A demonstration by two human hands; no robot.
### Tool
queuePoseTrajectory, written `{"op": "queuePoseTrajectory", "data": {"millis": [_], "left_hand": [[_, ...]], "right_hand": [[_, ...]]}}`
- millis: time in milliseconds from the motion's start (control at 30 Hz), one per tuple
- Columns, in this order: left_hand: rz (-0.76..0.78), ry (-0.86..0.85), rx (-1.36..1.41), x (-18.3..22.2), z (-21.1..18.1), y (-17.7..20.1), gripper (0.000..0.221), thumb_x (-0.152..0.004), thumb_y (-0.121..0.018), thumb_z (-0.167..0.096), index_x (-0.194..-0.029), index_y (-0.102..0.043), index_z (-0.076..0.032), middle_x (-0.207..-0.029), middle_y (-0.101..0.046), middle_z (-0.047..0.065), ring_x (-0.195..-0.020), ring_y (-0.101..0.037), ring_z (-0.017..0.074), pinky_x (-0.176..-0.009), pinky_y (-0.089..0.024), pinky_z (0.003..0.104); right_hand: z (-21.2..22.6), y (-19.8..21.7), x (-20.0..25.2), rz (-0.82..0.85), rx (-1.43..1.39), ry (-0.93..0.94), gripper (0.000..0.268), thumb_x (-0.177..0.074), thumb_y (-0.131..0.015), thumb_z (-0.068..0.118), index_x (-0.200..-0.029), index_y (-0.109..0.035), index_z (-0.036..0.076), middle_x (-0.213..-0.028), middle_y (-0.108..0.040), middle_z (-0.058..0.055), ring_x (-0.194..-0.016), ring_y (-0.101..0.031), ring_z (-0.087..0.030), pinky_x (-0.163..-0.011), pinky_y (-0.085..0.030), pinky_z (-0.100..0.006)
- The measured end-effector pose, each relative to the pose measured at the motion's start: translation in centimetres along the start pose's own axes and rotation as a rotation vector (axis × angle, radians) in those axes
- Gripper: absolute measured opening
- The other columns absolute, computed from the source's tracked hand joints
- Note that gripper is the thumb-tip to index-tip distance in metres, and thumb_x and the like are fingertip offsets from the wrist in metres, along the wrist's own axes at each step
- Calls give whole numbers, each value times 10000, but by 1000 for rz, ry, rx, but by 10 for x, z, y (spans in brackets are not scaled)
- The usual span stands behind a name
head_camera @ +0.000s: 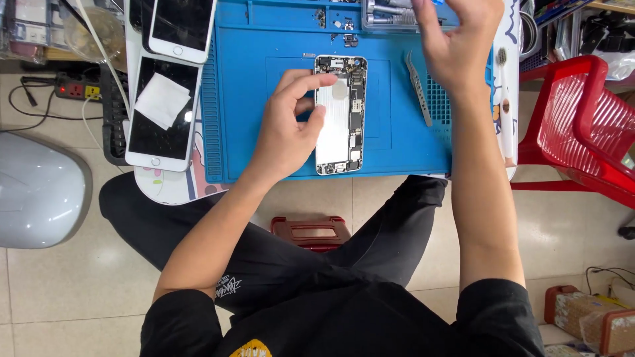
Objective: Assembling internal components of a smartphone using tweezers and a screwdriver on a repair mat.
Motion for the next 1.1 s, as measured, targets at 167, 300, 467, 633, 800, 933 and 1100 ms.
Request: {"op": "queuePoseTrajectory", "data": {"millis": [167, 300, 467, 633, 800, 933, 1100], "left_hand": [[-15, 19, -4, -2, 6, -8, 313, -1033, -552, 61, -1294, -658, -75, -1322, -546, 108, -922, -741, 202, -469, -372, 220], [-4, -63, -288, -2, 7, -12, 272, -987, -651, -7, -1239, -634, -108, -1169, -661, 78, -745, -699, 192, -590, -592, 315], [-65, -171, -628, 3, 11, -18, 160, -1008, -657, -115, -1145, -737, -92, -1202, -755, 54, -563, -652, 224, -519, -508, 396], [-151, -294, -837, 9, 8, -20, 142, -973, -698, -86, -1044, -820, -99, -1156, -809, 89, -876, -762, 252, -492, -565, 376], [-146, -326, -876, 6, 11, -19, 133, -937, -719, -82, -1002, -833, -104, -1113, -800, 54, -871, -715, 245, -435, -518, 361], [-109, -323, -880, -2, 7, -15, 39, -915, -752, -84, -898, -781, -102, -1024, -679, 8, -828, -628, 239, -370, -463, 366], [-62, -243, -858, -9, 8, -16, 49, -920, -758, -102, -917, -717, -129, -1053, -577, 25, -863, -618, 224, -355, -464, 352]], "right_hand": [[65, 10, -1, 213, -156, -2, 206, -1152, -665, 107, -1059, -800, -19, -1018, -782, -153, -943, -665, -298, -895, -406, -459], [93, -4, 10, 292, -100, -64, 181, -1089, -790, 150, -1208, -767, 16, -1058, -682, -133, -872, -526, -304, -794, -394, -428], [90, -21, 29, 241, 65, -136, 97, -1068, -800, 135, -1130, -782, 63, -989, -668, -63, -817, -524, -268, -710, -452, -370], [87, -21, 31, 256, -36, -253, 30, -1045, -802, 89, -1073, -803, 78, -995, -684, -43, -832, -539, -243, -683, -428, -354], [82, -25, 32, 284, 0, -284, 61, -1045, -776, 70, -1022, -764, 125, -972, -670, 1, -836, -542, -221, -624, -407, -340], [75, -25, 26, 399, 20, -263, 83, -1046, -708, 67, -1005, -654, 113, -959, -603, -20, -843, -551, -249, -571, -383, -391], [64, -27, 19, 438, -40, -317, 60, -1064, -662, 78, -1025, -631, 111, -950, -638, -9, -825, -589, -214, -614, -419, -376]]}}
Point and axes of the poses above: each hand's wrist, its own x-axis away from the middle knuckle, its own y-axis out of the back of the hand, z = x × y, the point moved 2 cm from there along -x, towards the middle knuckle
